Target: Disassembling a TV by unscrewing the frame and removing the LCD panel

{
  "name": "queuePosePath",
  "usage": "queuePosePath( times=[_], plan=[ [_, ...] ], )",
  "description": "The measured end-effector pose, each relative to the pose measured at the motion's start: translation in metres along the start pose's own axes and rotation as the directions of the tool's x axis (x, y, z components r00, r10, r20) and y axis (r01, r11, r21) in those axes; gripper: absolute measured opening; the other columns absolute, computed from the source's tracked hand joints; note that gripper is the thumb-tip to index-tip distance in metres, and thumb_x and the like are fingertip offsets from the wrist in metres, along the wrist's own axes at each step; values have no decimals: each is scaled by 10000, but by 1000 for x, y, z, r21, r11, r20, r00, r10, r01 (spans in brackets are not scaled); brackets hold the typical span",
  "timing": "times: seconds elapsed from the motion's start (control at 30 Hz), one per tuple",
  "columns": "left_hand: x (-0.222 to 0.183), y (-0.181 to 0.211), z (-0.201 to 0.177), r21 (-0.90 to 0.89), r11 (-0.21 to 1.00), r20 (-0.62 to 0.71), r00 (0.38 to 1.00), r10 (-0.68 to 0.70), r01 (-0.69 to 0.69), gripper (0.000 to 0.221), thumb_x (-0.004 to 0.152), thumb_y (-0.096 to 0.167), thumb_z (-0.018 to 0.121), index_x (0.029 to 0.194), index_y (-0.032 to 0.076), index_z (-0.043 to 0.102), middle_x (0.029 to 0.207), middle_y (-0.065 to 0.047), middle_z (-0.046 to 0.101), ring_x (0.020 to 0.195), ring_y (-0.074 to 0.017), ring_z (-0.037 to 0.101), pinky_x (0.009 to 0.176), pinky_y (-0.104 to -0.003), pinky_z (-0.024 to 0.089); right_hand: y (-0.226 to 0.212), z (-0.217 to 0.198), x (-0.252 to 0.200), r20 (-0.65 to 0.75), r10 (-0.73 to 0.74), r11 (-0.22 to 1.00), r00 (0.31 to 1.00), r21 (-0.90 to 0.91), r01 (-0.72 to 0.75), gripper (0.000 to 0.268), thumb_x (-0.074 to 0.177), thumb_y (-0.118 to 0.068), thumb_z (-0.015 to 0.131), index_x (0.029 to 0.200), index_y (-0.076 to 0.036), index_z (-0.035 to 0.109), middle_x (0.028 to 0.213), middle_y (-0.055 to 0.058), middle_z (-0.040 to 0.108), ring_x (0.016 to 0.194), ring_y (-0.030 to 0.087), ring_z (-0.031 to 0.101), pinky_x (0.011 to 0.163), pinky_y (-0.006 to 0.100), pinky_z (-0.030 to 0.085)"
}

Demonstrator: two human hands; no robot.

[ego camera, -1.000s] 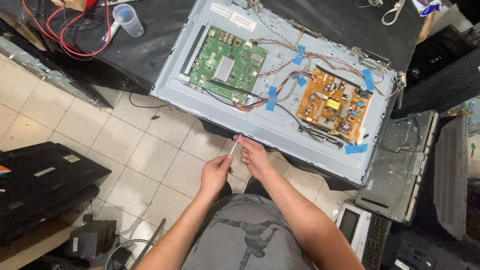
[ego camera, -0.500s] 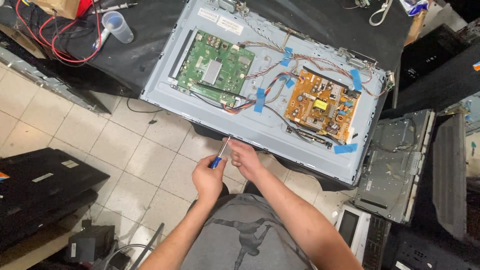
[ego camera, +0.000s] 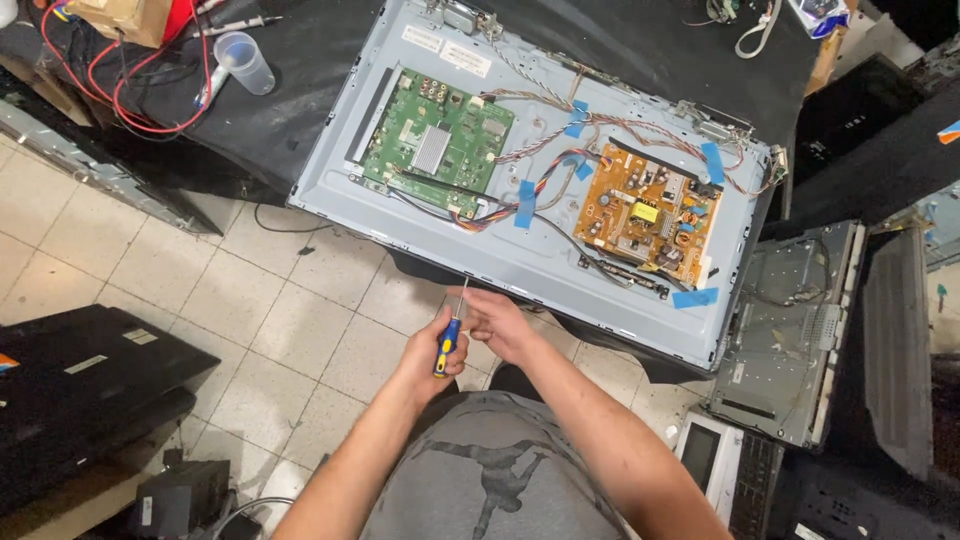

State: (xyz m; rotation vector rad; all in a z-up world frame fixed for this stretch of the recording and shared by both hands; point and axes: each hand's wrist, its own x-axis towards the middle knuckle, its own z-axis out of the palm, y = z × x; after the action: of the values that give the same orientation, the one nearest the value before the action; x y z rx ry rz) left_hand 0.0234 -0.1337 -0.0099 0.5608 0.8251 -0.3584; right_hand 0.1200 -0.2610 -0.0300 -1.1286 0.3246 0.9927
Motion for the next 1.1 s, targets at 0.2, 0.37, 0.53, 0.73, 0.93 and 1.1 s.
queuePosePath(
  times=[0.2, 0.37, 0.53, 0.73, 0.93, 1.1],
  plan=[
    [25, -13, -23, 288, 949, -143, 974, 173, -126, 560, 862, 311, 1020, 1164, 5, 660, 855, -62, 629, 719, -198, 694, 488, -249, 544, 36, -28, 44, -68, -36, 998, 997, -63, 32, 315, 1008, -296, 884, 1151, -36, 776, 590, -117, 318, 451, 8, 347, 417, 162, 279],
    [5, -5, -8, 333, 936, -228, 953, 202, -119, 465, 1038, 408, 785, 1143, -40, 713, 744, -75, 607, 565, -172, 621, 438, -259, 488, 14, -4, 19, -40, -20, 999, 999, -32, 19, 358, 1037, -349, 849, 1189, -41, 747, 612, -119, 286, 457, -10, 309, 428, 148, 243],
    [-8, 5, 4, 377, 925, -178, 977, 119, -44, 654, 1172, 582, 473, 1173, -21, 725, 647, -94, 590, 440, -174, 534, 389, -266, 416, 12, -7, 18, -37, -41, 996, 998, -82, 38, 234, 1031, -258, 845, 1119, -56, 765, 613, -111, 290, 468, -5, 325, 426, 160, 233],
    [21, -7, -29, 476, 857, -247, 905, 346, -198, 498, 909, 311, 978, 1147, -42, 721, 766, -116, 676, 541, -213, 694, 390, -274, 490, 11, 6, 18, -74, -18, 997, 997, -72, 12, 351, 987, -350, 912, 968, -93, 674, 616, -117, 325, 455, -10, 326, 422, 152, 247],
    [1, 6, -7, 400, 913, -169, 974, 152, -73, 586, 1155, 519, 540, 1200, -29, 745, 725, -130, 698, 536, -184, 629, 425, -261, 422, 12, 4, 14, -65, -26, 997, 998, -75, 21, 262, 1011, -254, 877, 1054, -66, 700, 636, -110, 293, 455, -20, 302, 418, 142, 245],
    [22, -3, -30, 413, 889, -221, 925, 310, -199, 535, 944, 428, 936, 1082, -39, 715, 767, -141, 670, 583, -244, 733, 412, -298, 531, 14, 9, 19, -101, -19, 997, 995, -80, 11, 306, 975, -307, 917, 935, -103, 693, 583, -92, 369, 432, -16, 310, 400, 150, 218]
  ],
)
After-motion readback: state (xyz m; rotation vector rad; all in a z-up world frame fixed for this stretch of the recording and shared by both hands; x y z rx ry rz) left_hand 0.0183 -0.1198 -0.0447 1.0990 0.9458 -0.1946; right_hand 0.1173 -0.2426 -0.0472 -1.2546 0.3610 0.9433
